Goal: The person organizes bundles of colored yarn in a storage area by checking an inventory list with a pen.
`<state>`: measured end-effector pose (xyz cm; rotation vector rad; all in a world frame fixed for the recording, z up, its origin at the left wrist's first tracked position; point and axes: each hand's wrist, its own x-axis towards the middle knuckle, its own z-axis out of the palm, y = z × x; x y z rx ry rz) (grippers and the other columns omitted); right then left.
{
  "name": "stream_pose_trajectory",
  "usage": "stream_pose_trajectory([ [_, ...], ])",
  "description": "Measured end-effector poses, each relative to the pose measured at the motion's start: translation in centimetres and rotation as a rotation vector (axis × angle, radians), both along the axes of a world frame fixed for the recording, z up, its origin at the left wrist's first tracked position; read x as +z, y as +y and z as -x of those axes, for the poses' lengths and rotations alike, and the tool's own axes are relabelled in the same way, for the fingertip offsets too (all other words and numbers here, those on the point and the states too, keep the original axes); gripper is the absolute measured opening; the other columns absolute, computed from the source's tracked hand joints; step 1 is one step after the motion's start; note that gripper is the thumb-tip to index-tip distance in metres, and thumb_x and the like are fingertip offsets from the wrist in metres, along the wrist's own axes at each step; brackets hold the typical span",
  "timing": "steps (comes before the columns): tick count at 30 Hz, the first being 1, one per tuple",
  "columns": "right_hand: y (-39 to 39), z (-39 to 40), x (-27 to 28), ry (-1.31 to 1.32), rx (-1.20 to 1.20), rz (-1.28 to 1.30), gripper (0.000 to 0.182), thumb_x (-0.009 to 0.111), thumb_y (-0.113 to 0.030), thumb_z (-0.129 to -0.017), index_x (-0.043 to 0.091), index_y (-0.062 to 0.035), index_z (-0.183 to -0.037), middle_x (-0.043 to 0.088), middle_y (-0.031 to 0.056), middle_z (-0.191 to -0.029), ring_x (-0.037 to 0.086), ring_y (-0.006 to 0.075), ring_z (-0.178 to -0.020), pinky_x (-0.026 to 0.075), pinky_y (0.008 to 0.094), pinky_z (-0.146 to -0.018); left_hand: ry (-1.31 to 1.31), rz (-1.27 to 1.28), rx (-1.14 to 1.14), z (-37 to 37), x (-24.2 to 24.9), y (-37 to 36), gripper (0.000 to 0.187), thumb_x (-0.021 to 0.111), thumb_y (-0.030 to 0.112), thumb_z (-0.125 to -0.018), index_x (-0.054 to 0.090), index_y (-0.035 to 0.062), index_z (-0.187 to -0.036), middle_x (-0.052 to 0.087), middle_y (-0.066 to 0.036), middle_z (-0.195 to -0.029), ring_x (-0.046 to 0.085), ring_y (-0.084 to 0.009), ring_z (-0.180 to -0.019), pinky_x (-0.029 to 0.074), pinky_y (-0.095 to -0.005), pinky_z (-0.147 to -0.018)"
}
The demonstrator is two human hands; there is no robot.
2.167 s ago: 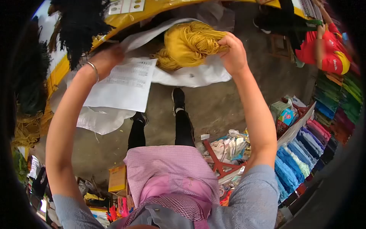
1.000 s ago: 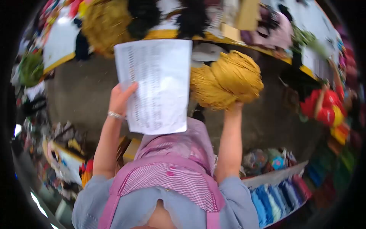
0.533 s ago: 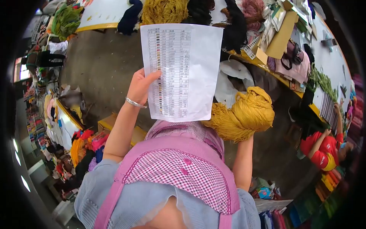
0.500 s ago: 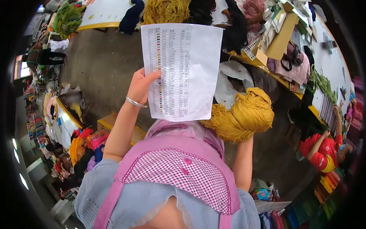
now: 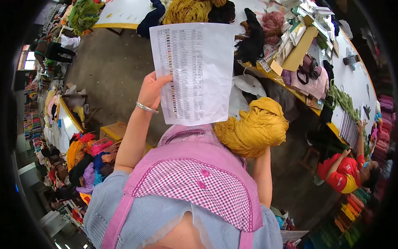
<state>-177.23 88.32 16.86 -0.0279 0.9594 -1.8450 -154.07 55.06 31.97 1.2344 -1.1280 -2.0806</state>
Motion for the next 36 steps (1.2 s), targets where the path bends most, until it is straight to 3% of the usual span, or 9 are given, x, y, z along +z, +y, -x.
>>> stream_pose_trajectory([
  [10, 1.6, -9.3, 1.1, -0.22, -0.181, 0.046, 0.059, 0.041, -0.047, -0.1, 0.037, -0.0085, -0.145, 0.048, 0.0104, -0.142, 0.045, 0.027, -0.13, 0.038, 0.0436, -0.109, -0.003, 0.08, -0.202, 0.3, -4.4, -3.3, 0.026, 0.063, 0.002, -0.085, 0.063, -0.0073, -0.11, 0.07, -0.012, -0.105, 0.067, -0.0161, -0.089, 0.052, -0.03, -0.08],
  [13, 1.4, -13.2, 1.4, -0.062, -0.307, 0.108, 0.059, 0.04, -0.048, -0.1, 0.038, -0.0074, -0.144, 0.048, 0.0109, -0.142, 0.047, 0.0285, -0.129, 0.04, 0.044, -0.108, 0.008, 0.075, -0.254, 1.7, -7.9, -5.4, 0.027, 0.062, 0.0, -0.084, 0.063, -0.0081, -0.109, 0.07, -0.012, -0.105, 0.067, -0.0169, -0.088, 0.052, -0.0304, -0.08],
  [16, 1.4, -16.5, 0.5, -0.052, -0.398, 0.073, 0.06, 0.04, -0.048, -0.1, 0.038, -0.0075, -0.144, 0.048, 0.0111, -0.142, 0.047, 0.0287, -0.128, 0.04, 0.0443, -0.108, 0.076, 0.089, -0.314, 4.2, -14.7, -8.7, 0.029, 0.062, -0.001, -0.081, 0.063, -0.0081, -0.109, 0.07, -0.012, -0.104, 0.067, -0.018, -0.088, 0.052, -0.0316, -0.078],
  [23, 1.7, -21.6, 0.5, -0.102, -0.593, -0.128, 0.06, 0.041, -0.048, -0.1, 0.038, -0.0077, -0.144, 0.048, 0.0115, -0.142, 0.047, 0.0293, -0.128, 0.04, 0.045, -0.108, -0.077, 0.133, -0.444, 14.4, -24.3, -15.3, 0.032, 0.059, -0.002, -0.079, 0.062, -0.0043, -0.111, 0.07, -0.011, -0.104, 0.067, -0.0216, -0.088, 0.053, -0.0355, -0.078],
  [31, 2.1, -24.3, 1.1, -0.124, -0.67, -0.253, 0.061, 0.041, -0.048, -0.099, 0.038, -0.008, -0.144, 0.048, 0.0119, -0.142, 0.048, 0.03, -0.128, 0.04, 0.0458, -0.108, -0.115, 0.08, -0.475, 20.3, -29.5, -17.9, 0.035, 0.059, -0.002, -0.078, 0.062, -0.0026, -0.113, 0.07, -0.011, -0.106, 0.067, -0.0222, -0.092, 0.052, -0.0358, -0.08],
  [33, 1.5, -23.9, 1.6, -0.126, -0.672, -0.267, 0.061, 0.041, -0.049, -0.099, 0.038, -0.0081, -0.144, 0.048, 0.012, -0.142, 0.048, 0.0302, -0.128, 0.04, 0.046, -0.108, -0.132, 0.183, -0.501, 21.5, -29.8, -18.4, 0.037, 0.061, 0.0, -0.076, 0.062, -0.0039, -0.113, 0.07, -0.012, -0.105, 0.067, -0.022, -0.093, 0.052, -0.0346, -0.081],
  [34, 1.8, -24.2, 1.3, -0.12, -0.67, -0.268, 0.061, 0.042, -0.049, -0.099, 0.038, -0.0081, -0.144, 0.048, 0.012, -0.142, 0.048, 0.0303, -0.128, 0.04, 0.0461, -0.108, -0.201, 0.346, -0.525, 21.5, -30.1, -18.3, 0.046, 0.061, 0.003, -0.076, 0.057, -0.004, -0.121, 0.069, -0.017, -0.108, 0.067, -0.0285, -0.096, 0.051, -0.0369, -0.085],
  [35, 1.6, -24.1, 1.2, -0.115, -0.668, -0.262, 0.061, 0.042, -0.049, -0.099, 0.038, -0.0081, -0.144, 0.048, 0.0121, -0.142, 0.048, 0.0304, -0.128, 0.04, 0.0462, -0.108, -0.198, 0.347, -0.524, 21.1, -29.4, -17.7, 0.046, 0.061, 0.003, -0.076, 0.057, -0.004, -0.121, 0.069, -0.017, -0.108, 0.067, -0.0285, -0.096, 0.051, -0.0369, -0.085],
  [36, 1.4, -23.7, 0.9, -0.107, -0.665, -0.256, 0.061, 0.042, -0.049, -0.099, 0.038, -0.0081, -0.144, 0.048, 0.0121, -0.142, 0.048, 0.0305, -0.128, 0.04, 0.0463, -0.108, -0.347, 0.629, -0.451, 20.5, -28.9, -17.0, 0.05, 0.061, 0.005, -0.077, 0.054, -0.0037, -0.125, 0.066, -0.019, -0.112, 0.065, -0.0323, -0.1, 0.05, -0.0385, -0.088],
])
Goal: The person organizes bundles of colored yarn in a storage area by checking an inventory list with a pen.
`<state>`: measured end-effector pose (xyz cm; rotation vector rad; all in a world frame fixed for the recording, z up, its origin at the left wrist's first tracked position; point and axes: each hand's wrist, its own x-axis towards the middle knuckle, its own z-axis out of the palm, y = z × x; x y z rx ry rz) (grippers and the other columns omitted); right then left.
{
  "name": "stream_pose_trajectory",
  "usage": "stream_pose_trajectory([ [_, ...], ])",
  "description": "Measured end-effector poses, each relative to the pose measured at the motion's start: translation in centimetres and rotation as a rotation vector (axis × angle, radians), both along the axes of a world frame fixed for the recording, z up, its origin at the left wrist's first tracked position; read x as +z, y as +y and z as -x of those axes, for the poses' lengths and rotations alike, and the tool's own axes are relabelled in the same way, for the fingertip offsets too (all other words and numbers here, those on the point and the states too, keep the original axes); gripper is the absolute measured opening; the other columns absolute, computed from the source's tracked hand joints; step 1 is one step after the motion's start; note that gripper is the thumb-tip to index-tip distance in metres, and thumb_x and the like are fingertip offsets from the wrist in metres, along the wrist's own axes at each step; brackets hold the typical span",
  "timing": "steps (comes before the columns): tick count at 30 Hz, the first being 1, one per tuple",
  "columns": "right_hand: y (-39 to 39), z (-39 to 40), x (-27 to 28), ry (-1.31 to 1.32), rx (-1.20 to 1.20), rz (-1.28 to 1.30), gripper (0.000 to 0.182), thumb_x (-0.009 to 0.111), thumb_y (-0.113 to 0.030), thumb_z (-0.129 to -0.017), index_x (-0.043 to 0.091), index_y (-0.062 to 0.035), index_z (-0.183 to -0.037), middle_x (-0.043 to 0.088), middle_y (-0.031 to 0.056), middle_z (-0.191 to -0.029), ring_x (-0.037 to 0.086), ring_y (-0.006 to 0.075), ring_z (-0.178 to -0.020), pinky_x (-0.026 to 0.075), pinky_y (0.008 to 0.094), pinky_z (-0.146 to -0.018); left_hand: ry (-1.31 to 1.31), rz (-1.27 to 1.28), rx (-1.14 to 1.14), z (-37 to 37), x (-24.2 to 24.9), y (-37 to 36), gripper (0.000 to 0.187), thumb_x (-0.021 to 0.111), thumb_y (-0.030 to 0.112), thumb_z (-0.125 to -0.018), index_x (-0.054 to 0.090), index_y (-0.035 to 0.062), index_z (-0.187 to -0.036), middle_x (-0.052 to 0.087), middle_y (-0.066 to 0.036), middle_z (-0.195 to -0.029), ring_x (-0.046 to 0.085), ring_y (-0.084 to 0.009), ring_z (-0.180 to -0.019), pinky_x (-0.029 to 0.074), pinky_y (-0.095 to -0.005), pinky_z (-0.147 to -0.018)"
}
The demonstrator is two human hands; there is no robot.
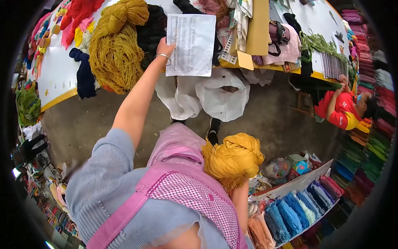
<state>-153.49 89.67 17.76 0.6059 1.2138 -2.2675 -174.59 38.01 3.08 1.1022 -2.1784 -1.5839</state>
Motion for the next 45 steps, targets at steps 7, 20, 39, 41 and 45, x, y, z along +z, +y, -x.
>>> stream_pose_trajectory([
  [7, -4.9, 4.4, -1.3, 0.012, 0.063, 0.078, 0.061, 0.042, -0.049, -0.098, 0.038, -0.0084, -0.144, 0.048, 0.0125, -0.142, 0.048, 0.0311, -0.128, 0.041, 0.047, -0.108, 0.513, -0.012, -0.841, -12.8, 17.3, 14.8, 0.054, 0.07, 0.023, -0.085, 0.053, 0.0134, -0.135, 0.052, -0.015, -0.137, 0.045, -0.0308, -0.13, 0.036, -0.0421, -0.108],
  [20, -10.4, 6.6, 7.0, -0.02, 0.209, 0.35, 0.05, 0.035, -0.038, -0.103, 0.043, -0.0052, -0.14, 0.051, 0.0138, -0.138, 0.052, 0.0281, -0.125, 0.042, 0.0433, -0.107, 0.427, 0.152, -0.778, -23.6, 26.3, 21.9, 0.094, 0.083, 0.011, -0.064, 0.038, 0.0112, -0.146, 0.041, -0.018, -0.143, 0.047, -0.0383, -0.126, 0.041, -0.0403, -0.105],
  [39, -7.8, 4.8, 15.6, 0.777, 0.598, -0.775, 0.055, 0.087, -0.01, -0.062, 0.063, -0.0007, -0.111, 0.07, 0.0064, -0.095, 0.066, 0.0152, -0.085, 0.053, 0.0292, -0.077, 0.644, 0.512, -1.095, -22.9, 31.2, 21.6, 0.068, 0.07, -0.001, -0.065, 0.049, 0.006, -0.13, 0.047, -0.02, -0.129, 0.05, -0.0405, -0.118, 0.043, -0.0431, -0.101],
  [41, -6.9, 4.9, 15.4, 0.746, 0.65, -0.715, 0.051, 0.086, -0.007, -0.064, 0.064, -0.0002, -0.109, 0.07, 0.0045, -0.095, 0.065, 0.0119, -0.085, 0.053, 0.0275, -0.076, 0.575, 0.499, -1.229, -23.0, 31.0, 21.4, 0.068, 0.07, 0.0, -0.068, 0.046, 0.0048, -0.131, 0.045, -0.022, -0.131, 0.048, -0.0423, -0.119, 0.042, -0.0435, -0.103],
  [45, -6.9, 4.8, 17.2, 0.618, 0.725, -0.735, 0.046, 0.085, -0.004, -0.063, 0.066, 0.0005, -0.104, 0.069, 0.0031, -0.095, 0.063, 0.0098, -0.085, 0.052, 0.0261, -0.076, 0.558, 0.543, -1.176, -22.8, 29.5, 22.1, 0.06, 0.069, 0.002, -0.07, 0.048, 0.0042, -0.126, 0.048, -0.021, -0.125, 0.051, -0.0405, -0.114, 0.045, -0.0437, -0.098],
])
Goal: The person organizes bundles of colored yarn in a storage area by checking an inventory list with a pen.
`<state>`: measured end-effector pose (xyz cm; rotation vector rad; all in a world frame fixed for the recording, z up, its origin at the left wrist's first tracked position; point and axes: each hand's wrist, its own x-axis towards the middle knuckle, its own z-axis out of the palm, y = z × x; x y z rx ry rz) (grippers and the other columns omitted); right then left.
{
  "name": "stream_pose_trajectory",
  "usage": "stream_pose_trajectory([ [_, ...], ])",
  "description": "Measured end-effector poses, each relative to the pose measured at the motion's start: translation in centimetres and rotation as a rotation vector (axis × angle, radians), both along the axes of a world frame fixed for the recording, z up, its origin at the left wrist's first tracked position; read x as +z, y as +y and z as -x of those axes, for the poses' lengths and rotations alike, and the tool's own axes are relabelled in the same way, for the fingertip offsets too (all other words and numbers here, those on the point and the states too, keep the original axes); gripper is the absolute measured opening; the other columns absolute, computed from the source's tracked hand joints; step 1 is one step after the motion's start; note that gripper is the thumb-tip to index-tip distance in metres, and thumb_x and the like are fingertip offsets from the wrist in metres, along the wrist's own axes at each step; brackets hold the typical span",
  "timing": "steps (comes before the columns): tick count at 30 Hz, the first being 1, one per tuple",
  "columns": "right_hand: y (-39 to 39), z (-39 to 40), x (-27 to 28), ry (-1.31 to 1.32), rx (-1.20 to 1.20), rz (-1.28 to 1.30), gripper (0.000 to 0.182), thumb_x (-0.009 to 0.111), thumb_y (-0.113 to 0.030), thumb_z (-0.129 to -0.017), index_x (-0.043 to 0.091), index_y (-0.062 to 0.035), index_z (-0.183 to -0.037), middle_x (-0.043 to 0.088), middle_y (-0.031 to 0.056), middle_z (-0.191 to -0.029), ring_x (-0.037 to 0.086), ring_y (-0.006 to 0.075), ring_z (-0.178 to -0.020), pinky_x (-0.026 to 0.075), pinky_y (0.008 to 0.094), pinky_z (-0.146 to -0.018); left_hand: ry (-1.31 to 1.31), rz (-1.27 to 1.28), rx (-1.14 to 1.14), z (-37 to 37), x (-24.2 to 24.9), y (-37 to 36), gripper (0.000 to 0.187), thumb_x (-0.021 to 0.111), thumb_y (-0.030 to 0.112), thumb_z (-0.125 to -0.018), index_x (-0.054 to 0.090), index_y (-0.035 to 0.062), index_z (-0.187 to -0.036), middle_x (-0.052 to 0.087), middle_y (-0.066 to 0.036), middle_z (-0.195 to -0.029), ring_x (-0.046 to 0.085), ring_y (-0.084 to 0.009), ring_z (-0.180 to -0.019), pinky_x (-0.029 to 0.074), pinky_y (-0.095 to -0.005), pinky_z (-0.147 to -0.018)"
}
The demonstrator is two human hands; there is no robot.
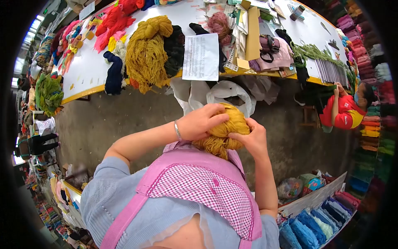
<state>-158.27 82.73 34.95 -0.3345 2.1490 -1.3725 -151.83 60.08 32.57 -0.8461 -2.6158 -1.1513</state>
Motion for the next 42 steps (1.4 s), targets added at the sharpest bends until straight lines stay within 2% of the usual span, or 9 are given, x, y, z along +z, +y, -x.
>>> stream_pose_trajectory([
  [10, 1.0, -0.8, 2.8, 0.421, -0.217, 0.022, 0.049, 0.086, -0.003, -0.061, 0.065, 0.0014, -0.106, 0.063, 0.0099, -0.105, 0.062, 0.0203, -0.093, 0.05, 0.0315, -0.083, 0.27, -0.082, 0.119, 1.4, 3.5, 0.1, 0.039, 0.069, 0.006, -0.07, 0.058, 0.0042, -0.107, 0.056, -0.014, -0.102, 0.061, -0.0328, -0.088, 0.052, -0.0386, -0.072],
  [12, 0.3, -1.2, 5.0, 0.816, -0.085, -0.128, 0.053, 0.084, -0.002, -0.063, 0.062, 0.0003, -0.111, 0.061, 0.0114, -0.108, 0.06, 0.0247, -0.102, 0.048, 0.0341, -0.089, 0.254, -0.094, 0.126, 1.4, 4.6, -0.6, 0.038, 0.07, 0.006, -0.068, 0.059, 0.004, -0.104, 0.056, -0.014, -0.101, 0.062, -0.0321, -0.086, 0.053, -0.0376, -0.07],
  [15, -0.3, -2.0, 5.6, 0.824, -0.123, -0.143, 0.058, 0.083, -0.003, -0.063, 0.058, -0.0008, -0.115, 0.06, 0.0125, -0.112, 0.057, 0.0276, -0.108, 0.046, 0.0358, -0.093, 0.237, -0.161, 0.201, 1.4, 5.7, -1.6, 0.043, 0.07, -0.001, -0.062, 0.06, 0.0049, -0.103, 0.055, -0.013, -0.104, 0.062, -0.0315, -0.089, 0.053, -0.0357, -0.074],
  [18, -2.1, -2.5, 4.5, 0.499, -0.227, -0.022, 0.054, 0.072, 0.0, -0.065, 0.055, -0.0006, -0.117, 0.06, 0.0135, -0.109, 0.06, 0.0268, -0.101, 0.047, 0.0357, -0.09, 0.153, -0.212, 0.087, 1.5, 7.0, -1.9, 0.043, 0.07, -0.002, -0.062, 0.061, 0.0055, -0.103, 0.055, -0.012, -0.107, 0.062, -0.0315, -0.089, 0.053, -0.0352, -0.074],
  [23, -1.1, -0.5, 2.3, -0.001, -0.233, 0.276, 0.035, 0.064, 0.006, -0.064, 0.06, 0.0024, -0.099, 0.065, -0.0004, -0.09, 0.061, 0.007, -0.079, 0.049, 0.0236, -0.076, -0.06, -0.164, -0.155, 2.3, 6.1, -3.2, 0.054, 0.071, -0.002, -0.064, 0.051, 0.0049, -0.113, 0.049, -0.014, -0.111, 0.054, -0.0374, -0.102, 0.048, -0.0394, -0.087],
  [29, -0.9, -1.1, 4.2, -0.384, -0.131, 0.477, 0.05, 0.06, 0.003, -0.063, 0.06, 0.0077, -0.113, 0.066, 0.0036, -0.102, 0.062, 0.0108, -0.091, 0.048, 0.0249, -0.084, -0.102, -0.123, -0.089, 3.1, 4.4, -3.9, 0.048, 0.072, 0.007, -0.072, 0.05, 0.0087, -0.114, 0.053, -0.012, -0.109, 0.056, -0.0358, -0.099, 0.049, -0.0402, -0.086],
  [34, 0.0, 0.7, 5.1, -0.293, -0.01, 0.311, 0.051, 0.065, -0.002, -0.062, 0.061, 0.0069, -0.113, 0.064, 0.0053, -0.108, 0.06, 0.012, -0.097, 0.045, 0.025, -0.088, 0.106, -0.143, -0.001, 3.1, 3.0, -3.7, 0.036, 0.072, 0.009, -0.071, 0.057, 0.0071, -0.104, 0.058, -0.01, -0.102, 0.062, -0.0325, -0.095, 0.053, -0.038, -0.079],
  [37, 1.4, 2.2, 2.8, 0.281, -0.008, 0.202, 0.043, 0.068, -0.003, -0.064, 0.062, 0.005, -0.106, 0.059, 0.0105, -0.12, 0.056, 0.0145, -0.109, 0.044, 0.0274, -0.092, 0.206, -0.196, 0.021, 3.0, 3.7, -3.6, 0.031, 0.072, 0.007, -0.069, 0.06, 0.0055, -0.098, 0.061, -0.01, -0.102, 0.064, -0.0323, -0.101, 0.054, -0.0366, -0.079],
  [42, 0.6, 1.3, 2.9, 0.126, -0.236, 0.383, 0.044, 0.066, 0.005, -0.065, 0.061, 0.0053, -0.108, 0.063, 0.0075, -0.115, 0.06, 0.0141, -0.104, 0.046, 0.0277, -0.093, 0.39, -0.196, 0.067, 2.8, 5.0, -4.2, 0.03, 0.072, 0.007, -0.07, 0.059, 0.0031, -0.097, 0.064, -0.011, -0.102, 0.065, -0.0358, -0.105, 0.055, -0.0394, -0.083],
])
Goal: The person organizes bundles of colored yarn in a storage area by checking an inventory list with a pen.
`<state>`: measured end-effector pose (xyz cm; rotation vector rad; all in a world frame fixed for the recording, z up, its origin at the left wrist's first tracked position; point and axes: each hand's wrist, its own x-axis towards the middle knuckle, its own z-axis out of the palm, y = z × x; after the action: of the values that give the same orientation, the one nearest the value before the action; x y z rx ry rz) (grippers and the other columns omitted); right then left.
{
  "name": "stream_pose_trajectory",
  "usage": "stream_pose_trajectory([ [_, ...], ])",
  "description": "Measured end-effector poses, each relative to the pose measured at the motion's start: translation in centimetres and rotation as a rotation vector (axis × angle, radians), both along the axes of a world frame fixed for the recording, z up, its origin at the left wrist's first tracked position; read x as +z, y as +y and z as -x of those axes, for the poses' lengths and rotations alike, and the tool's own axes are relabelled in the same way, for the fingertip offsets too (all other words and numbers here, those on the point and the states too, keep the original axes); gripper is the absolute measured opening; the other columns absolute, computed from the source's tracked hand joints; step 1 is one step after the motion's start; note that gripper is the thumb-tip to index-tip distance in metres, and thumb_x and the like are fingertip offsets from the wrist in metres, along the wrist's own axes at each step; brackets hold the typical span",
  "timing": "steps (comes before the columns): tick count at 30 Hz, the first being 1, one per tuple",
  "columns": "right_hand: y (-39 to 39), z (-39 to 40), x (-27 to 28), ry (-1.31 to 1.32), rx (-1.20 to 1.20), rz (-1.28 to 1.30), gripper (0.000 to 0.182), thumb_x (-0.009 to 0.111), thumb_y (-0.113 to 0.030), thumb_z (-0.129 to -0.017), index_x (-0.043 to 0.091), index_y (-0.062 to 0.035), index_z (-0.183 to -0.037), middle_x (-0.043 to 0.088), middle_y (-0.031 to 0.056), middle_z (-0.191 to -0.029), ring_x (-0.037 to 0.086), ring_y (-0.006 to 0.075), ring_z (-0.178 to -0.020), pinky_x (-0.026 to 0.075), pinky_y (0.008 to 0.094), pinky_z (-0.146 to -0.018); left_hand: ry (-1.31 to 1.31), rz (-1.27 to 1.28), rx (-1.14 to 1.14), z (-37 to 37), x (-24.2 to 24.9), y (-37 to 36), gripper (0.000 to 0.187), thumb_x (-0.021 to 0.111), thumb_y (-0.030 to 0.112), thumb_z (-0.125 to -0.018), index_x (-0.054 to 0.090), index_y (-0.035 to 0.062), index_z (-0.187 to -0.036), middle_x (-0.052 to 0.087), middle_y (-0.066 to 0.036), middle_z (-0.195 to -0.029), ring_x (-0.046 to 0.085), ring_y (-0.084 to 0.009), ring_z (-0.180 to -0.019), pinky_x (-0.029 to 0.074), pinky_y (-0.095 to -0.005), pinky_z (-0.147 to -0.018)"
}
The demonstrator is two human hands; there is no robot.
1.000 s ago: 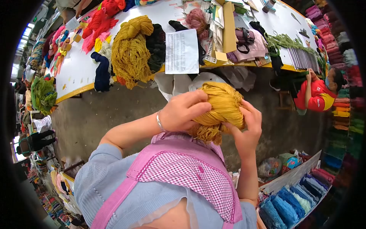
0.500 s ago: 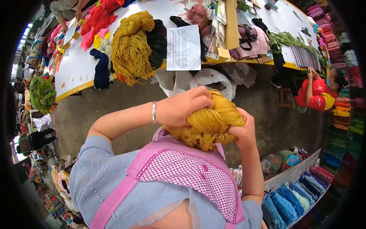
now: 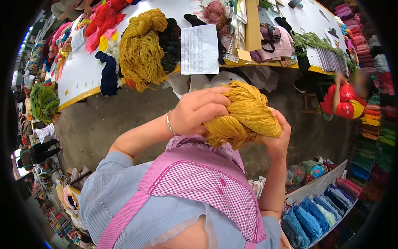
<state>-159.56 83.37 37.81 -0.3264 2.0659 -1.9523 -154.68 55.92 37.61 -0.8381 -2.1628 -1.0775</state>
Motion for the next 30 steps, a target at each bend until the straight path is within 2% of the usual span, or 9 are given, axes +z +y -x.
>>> stream_pose_trajectory([
  [2, 0.2, -0.1, 0.6, -0.196, 0.157, 0.163, 0.05, 0.065, 0.007, -0.065, 0.058, 0.0064, -0.115, 0.063, 0.0086, -0.116, 0.06, 0.0139, -0.104, 0.046, 0.0271, -0.093, -0.022, -0.081, -0.018, 0.5, -0.5, -0.1, 0.029, 0.072, 0.008, -0.073, 0.059, 0.0031, -0.098, 0.065, -0.011, -0.102, 0.065, -0.0355, -0.105, 0.054, -0.0401, -0.084],
  [4, -0.2, -1.0, 0.0, -0.178, 0.171, 0.049, 0.057, 0.066, 0.004, -0.065, 0.056, 0.0075, -0.121, 0.064, 0.0102, -0.116, 0.06, 0.015, -0.105, 0.046, 0.0282, -0.094, -0.112, -0.187, 0.0, 0.9, -0.9, 0.3, 0.028, 0.073, 0.011, -0.077, 0.059, 0.003, -0.1, 0.066, -0.012, -0.1, 0.065, -0.034, -0.101, 0.053, -0.0411, -0.088],
  [5, -0.9, -2.1, 0.6, -0.361, 0.167, 0.24, 0.062, 0.068, -0.003, -0.062, 0.054, 0.0087, -0.122, 0.064, 0.0106, -0.115, 0.061, 0.017, -0.104, 0.046, 0.0293, -0.094, -0.169, -0.217, -0.01, 1.3, -1.5, 0.3, 0.03, 0.074, 0.012, -0.077, 0.059, 0.003, -0.101, 0.066, -0.011, -0.099, 0.065, -0.0331, -0.098, 0.052, -0.0409, -0.09],
  [8, -0.6, -0.9, 0.3, -0.331, 0.233, 0.173, 0.066, 0.066, -0.008, -0.059, 0.053, 0.01, -0.122, 0.064, 0.0105, -0.116, 0.061, 0.0178, -0.104, 0.046, 0.03, -0.094, -0.155, -0.268, -0.034, 2.0, -2.2, 0.7, 0.03, 0.074, 0.012, -0.075, 0.061, 0.0038, -0.101, 0.065, -0.01, -0.095, 0.063, -0.0309, -0.092, 0.05, -0.0408, -0.095],
  [11, -0.5, 0.2, 1.0, -0.215, 0.193, 0.066, 0.062, 0.058, -0.007, -0.057, 0.056, 0.0111, -0.117, 0.066, 0.0107, -0.109, 0.063, 0.0166, -0.098, 0.047, 0.0277, -0.091, -0.253, -0.183, 0.008, 1.1, -2.4, 0.9, 0.022, 0.073, 0.011, -0.074, 0.063, 0.0053, -0.093, 0.063, -0.009, -0.09, 0.063, -0.0298, -0.09, 0.053, -0.0381, -0.082],
  [16, 1.1, 0.8, 1.3, -0.124, 0.109, 0.022, 0.041, 0.058, -0.006, -0.057, 0.057, 0.0066, -0.096, 0.064, 0.0059, -0.091, 0.06, 0.012, -0.083, 0.045, 0.0235, -0.078, -0.123, -0.171, 0.002, 0.9, -1.4, 0.7, 0.022, 0.075, 0.012, -0.074, 0.06, 0.0037, -0.088, 0.064, -0.009, -0.092, 0.067, -0.0296, -0.09, 0.054, -0.0345, -0.073],
  [20, 1.1, 0.3, 2.7, -0.166, 0.08, 0.145, 0.044, 0.059, -0.006, -0.055, 0.056, 0.0067, -0.097, 0.064, 0.0073, -0.093, 0.059, 0.0125, -0.085, 0.045, 0.0238, -0.08, -0.275, -0.244, -0.115, 1.2, -0.7, -0.2, 0.022, 0.075, 0.013, -0.079, 0.058, 0.0013, -0.088, 0.067, -0.011, -0.1, 0.067, -0.0297, -0.102, 0.053, -0.0362, -0.088],
  [23, 0.8, -0.1, 3.5, -0.278, 0.038, 0.22, 0.047, 0.059, -0.007, -0.053, 0.055, 0.0061, -0.098, 0.062, 0.0079, -0.095, 0.058, 0.0127, -0.086, 0.045, 0.0236, -0.081, -0.461, -0.469, -0.295, 1.5, -1.3, 0.1, 0.021, 0.074, 0.015, -0.083, 0.061, 0.0009, -0.091, 0.069, -0.01, -0.098, 0.066, -0.0273, -0.105, 0.045, -0.0443, -0.103],
  [30, 4.5, 0.8, 2.1, -0.4, 0.304, 0.129, 0.063, 0.061, -0.007, -0.053, 0.052, 0.0115, -0.113, 0.064, 0.0133, -0.106, 0.063, 0.0189, -0.094, 0.046, 0.0273, -0.09, -0.716, -0.788, -0.667, 2.8, -3.4, 0.8, 0.023, 0.073, 0.016, -0.084, 0.064, -0.0024, -0.094, 0.069, -0.012, -0.096, 0.066, -0.0264, -0.1, 0.042, -0.0487, -0.106],
])
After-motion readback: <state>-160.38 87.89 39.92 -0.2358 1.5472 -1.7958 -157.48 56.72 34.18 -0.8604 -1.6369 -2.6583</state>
